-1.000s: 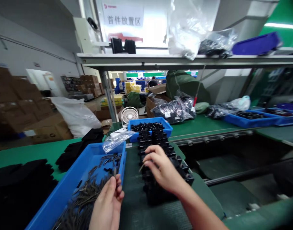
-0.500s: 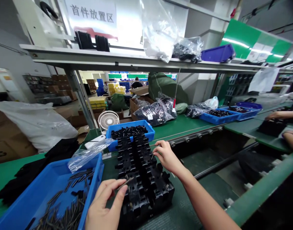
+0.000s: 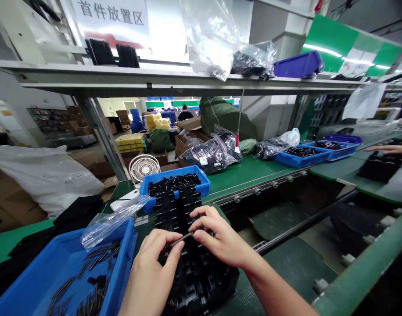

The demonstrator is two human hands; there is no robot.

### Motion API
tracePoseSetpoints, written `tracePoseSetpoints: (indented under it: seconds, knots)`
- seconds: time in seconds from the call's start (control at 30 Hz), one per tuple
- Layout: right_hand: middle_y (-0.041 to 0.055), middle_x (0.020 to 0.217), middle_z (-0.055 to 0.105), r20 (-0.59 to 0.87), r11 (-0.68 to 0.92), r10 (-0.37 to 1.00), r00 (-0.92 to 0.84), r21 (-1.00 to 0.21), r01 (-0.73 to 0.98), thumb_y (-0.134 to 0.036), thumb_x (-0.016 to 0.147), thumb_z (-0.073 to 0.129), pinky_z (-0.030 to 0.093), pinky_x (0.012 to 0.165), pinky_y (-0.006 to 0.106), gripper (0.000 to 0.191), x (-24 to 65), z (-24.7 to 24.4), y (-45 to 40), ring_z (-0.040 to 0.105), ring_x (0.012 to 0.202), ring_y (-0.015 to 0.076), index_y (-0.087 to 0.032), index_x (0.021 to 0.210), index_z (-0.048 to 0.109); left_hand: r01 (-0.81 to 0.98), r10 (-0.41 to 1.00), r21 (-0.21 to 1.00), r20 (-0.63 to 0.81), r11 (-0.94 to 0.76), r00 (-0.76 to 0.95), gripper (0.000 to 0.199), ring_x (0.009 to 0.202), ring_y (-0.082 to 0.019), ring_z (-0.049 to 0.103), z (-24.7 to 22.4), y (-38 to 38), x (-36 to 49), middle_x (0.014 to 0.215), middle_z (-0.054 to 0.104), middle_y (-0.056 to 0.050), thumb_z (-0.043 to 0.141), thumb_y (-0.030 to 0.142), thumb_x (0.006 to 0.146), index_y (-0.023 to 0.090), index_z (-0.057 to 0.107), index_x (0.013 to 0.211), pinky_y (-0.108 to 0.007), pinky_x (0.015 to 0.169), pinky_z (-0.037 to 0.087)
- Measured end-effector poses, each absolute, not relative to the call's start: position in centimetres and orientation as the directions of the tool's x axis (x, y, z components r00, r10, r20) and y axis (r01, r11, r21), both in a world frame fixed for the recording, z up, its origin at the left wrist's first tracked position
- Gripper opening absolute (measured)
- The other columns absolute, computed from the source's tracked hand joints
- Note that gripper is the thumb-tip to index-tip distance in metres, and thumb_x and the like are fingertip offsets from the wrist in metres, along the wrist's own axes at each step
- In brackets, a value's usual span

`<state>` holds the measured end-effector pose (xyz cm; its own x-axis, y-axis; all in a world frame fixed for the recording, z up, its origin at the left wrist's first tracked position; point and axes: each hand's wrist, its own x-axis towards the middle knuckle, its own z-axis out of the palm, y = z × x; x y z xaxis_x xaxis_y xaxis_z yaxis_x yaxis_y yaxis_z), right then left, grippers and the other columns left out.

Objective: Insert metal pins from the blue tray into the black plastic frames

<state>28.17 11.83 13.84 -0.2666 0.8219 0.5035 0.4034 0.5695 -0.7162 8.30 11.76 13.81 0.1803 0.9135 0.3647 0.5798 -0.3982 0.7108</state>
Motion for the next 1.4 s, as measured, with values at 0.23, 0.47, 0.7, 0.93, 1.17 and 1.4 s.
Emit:
tracePoseSetpoints:
  seconds: [0.23,0.47,0.7,0.93,1.17,1.4]
  knots:
    - [0.0033,0.113,0.055,0.539,0.556,0.828,-0.154,-0.759,0.339,-0.013,0.084,0.062,0.039,0.096,0.031,0.008,28.2,12.7,13.1,0.050,0.109,0.0160,-0.019,0.080,0.064,0.541,0.960,0.806,0.112,-0.240,0.258,0.027,0.085,-0.020,0.058,14.5,12.9,9.8,0.087,0.064,0.002,0.048,0.048,0.086,0.026,0.064,0.083,-0.030,0.077,0.039]
    - [0.0032,0.124,0.052,0.585,0.583,0.801,-0.129,-0.712,0.391,-0.009,0.080,0.066,0.037,0.099,0.033,0.012,28.6,11.7,14.3,0.046,0.117,0.0177,-0.020,0.080,0.068,0.541,0.980,0.833,0.007,-0.117,0.200,0.052,0.075,-0.023,0.056,12.8,14.9,9.9,0.073,0.065,-0.002,0.037,0.062,0.085,0.022,0.067,0.072,-0.032,0.070,0.036]
    - [0.0026,0.127,0.052,0.613,0.609,0.776,-0.150,-0.666,0.431,-0.012,0.081,0.067,0.038,0.098,0.034,0.011,28.1,11.6,14.6,0.045,0.117,0.0187,-0.022,0.082,0.071,0.361,0.993,0.932,-0.065,0.025,0.100,0.057,0.066,-0.019,0.048,12.3,15.2,9.4,0.063,0.055,0.000,0.039,0.067,0.082,0.019,0.063,0.062,-0.029,0.065,0.032]
    - [0.0018,0.124,0.053,0.541,0.559,0.829,-0.145,-0.781,0.278,-0.011,0.081,0.066,0.039,0.097,0.031,0.013,27.3,12.3,13.9,0.048,0.114,0.0173,-0.023,0.081,0.071,0.316,0.985,0.948,-0.077,0.025,0.153,0.059,0.060,-0.016,0.040,13.4,14.3,8.9,0.054,0.045,0.002,0.036,0.065,0.084,0.019,0.050,0.050,-0.027,0.061,0.027]
    - [0.0021,0.123,0.053,0.466,0.502,0.861,-0.203,-0.840,0.204,-0.013,0.082,0.064,0.042,0.091,0.029,0.010,27.2,13.9,11.3,0.051,0.108,0.0164,-0.022,0.082,0.069,0.278,0.938,0.958,-0.156,0.067,0.310,0.060,0.057,-0.015,0.038,15.0,10.6,7.6,0.051,0.044,0.001,0.038,0.063,0.085,0.019,0.047,0.045,-0.027,0.058,0.028]
    - [0.0038,0.125,0.050,0.434,0.498,0.864,-0.254,-0.809,0.311,-0.018,0.084,0.062,0.043,0.086,0.029,0.006,28.0,14.8,9.5,0.048,0.115,0.0191,-0.022,0.085,0.067,0.159,0.982,0.978,-0.153,0.134,0.114,0.047,0.062,-0.014,0.047,11.5,7.2,3.3,0.068,0.057,0.000,0.048,0.061,0.082,0.019,0.064,0.072,-0.025,0.058,0.039]
